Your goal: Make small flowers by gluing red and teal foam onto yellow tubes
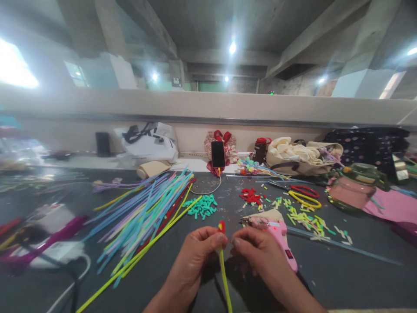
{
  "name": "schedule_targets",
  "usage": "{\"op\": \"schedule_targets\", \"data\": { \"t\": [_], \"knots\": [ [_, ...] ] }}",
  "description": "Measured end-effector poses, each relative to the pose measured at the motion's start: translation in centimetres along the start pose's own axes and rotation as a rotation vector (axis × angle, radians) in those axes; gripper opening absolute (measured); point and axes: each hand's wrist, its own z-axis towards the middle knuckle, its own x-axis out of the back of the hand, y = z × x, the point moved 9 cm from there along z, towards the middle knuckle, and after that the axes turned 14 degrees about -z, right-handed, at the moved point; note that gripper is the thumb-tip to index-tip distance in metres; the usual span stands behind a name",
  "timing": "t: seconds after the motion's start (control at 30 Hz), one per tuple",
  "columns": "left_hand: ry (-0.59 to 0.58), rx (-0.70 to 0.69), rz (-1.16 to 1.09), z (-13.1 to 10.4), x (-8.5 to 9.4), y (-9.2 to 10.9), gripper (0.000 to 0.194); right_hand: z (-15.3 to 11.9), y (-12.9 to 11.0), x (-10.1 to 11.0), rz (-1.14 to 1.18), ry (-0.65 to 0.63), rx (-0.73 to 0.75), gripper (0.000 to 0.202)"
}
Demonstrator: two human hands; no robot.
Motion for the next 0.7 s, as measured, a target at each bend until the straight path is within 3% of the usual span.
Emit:
{"op": "schedule_targets", "data": {
  "t": [0.13, 0.4, 0.7],
  "knots": [
    [0.020, -0.070, 0.121, -0.4, -0.4, 0.7, 0.019, 0.0, -0.9, 1.6, 0.070, 0.071, 0.008, 0.018],
    [0.002, -0.120, 0.251, -1.3, -2.2, 1.5, 0.020, 0.0, -0.9, 1.1, 0.127, 0.036, 0.007, 0.019],
    [0.042, -0.185, 0.486, -1.5, -2.1, 2.1, 0.017, 0.3, -0.4, 1.1, 0.068, 0.019, -0.009, 0.017]
  ]
}}
